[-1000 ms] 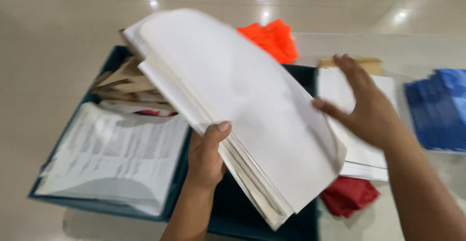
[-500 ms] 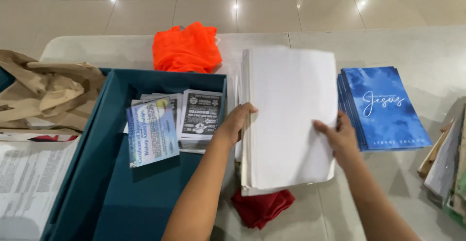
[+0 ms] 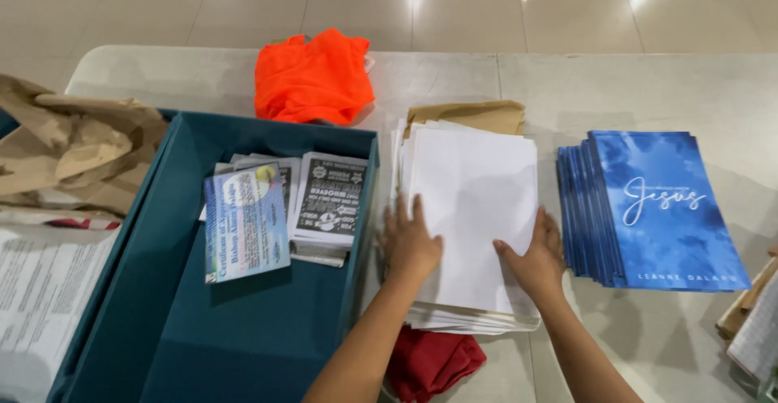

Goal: The person removes papers, notebooks, and brown paper from two teal plastic storage containers. They then use a red cloth to wipe the interior and exterior surfaces of the empty containers.

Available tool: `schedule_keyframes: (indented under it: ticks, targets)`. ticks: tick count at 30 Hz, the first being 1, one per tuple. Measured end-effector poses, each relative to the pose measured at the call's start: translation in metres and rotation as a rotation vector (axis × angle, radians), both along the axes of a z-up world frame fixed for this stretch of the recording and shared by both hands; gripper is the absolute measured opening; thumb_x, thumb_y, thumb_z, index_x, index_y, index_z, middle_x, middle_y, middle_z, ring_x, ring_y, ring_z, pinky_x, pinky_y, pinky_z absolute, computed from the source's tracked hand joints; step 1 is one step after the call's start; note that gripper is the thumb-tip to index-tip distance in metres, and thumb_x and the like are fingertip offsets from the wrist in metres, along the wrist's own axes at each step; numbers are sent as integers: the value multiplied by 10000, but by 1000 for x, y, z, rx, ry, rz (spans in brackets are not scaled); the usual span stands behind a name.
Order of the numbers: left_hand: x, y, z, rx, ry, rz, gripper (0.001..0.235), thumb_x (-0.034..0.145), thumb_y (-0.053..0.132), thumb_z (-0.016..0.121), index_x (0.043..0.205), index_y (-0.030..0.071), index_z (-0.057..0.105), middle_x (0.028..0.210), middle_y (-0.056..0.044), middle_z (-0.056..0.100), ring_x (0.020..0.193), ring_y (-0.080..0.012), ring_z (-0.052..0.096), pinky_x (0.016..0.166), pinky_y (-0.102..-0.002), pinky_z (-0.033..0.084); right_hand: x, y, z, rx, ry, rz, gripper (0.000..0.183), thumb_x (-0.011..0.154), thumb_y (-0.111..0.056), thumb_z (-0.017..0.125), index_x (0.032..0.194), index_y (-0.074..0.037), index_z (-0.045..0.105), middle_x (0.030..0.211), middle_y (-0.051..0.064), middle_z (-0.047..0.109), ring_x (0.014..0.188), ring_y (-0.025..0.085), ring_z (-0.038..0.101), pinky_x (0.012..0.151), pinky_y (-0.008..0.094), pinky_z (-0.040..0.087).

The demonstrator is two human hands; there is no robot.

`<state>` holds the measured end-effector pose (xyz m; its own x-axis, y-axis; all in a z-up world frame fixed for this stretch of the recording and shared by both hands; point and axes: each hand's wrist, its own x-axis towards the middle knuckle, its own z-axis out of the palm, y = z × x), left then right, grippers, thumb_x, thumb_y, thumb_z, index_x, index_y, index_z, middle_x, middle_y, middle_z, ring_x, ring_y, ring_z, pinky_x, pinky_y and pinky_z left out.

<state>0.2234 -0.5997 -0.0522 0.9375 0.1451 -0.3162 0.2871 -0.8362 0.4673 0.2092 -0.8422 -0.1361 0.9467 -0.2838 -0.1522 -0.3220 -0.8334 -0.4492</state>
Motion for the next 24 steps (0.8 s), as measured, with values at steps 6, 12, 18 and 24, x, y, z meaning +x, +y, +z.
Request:
schedule_keyframes:
  ticks: [6, 12, 18, 24]
  targets:
    - [-67, 48, 89, -396, -420, -238, 574, 872, 371, 722, 1369, 110, 609, 1405, -122, 628, 1248, -350, 608, 1029, -457, 489, -10, 84, 111, -48, -420, 327, 949, 792, -377, 813, 1587, -106, 371, 1662, 256, 262, 1480, 476, 300, 1136, 590, 368]
    - [-165, 210, 158, -510, -593, -25, 455, 915, 356, 719, 1298, 116, 671, 1292, -120, 710, 1178, -313, 684, 974, -405, 537, -49, 233, 236, 265, -496, 675, 569, 882, -266, 759, 1407, -109, 602, 1527, 159, 525, 1362, 357, 544, 1060, 464, 485]
    - [-245, 414, 137, -161, -707, 449, 406, 902, 321, 716, 1240, 94, 704, 1233, -132, 729, 1144, -338, 690, 966, -393, 517, -77, 422, 257, 346, -224, 1040, 447, 910, -284, 735, 1327, -132, 684, 1418, 87, 648, 1074, 301, 694, 902, 423, 569]
    - [-273, 541, 130, 283, -6, 383, 352, 920, 314, 644, 1145, 62, 746, 1133, -174, 743, 1061, -359, 678, 1107, -518, 334, -34, 626, 164, 209, -297, 1306, 366, 905, -263, 697, 1225, -85, 699, 1273, 142, 686, 1112, 380, 663, 946, 458, 533]
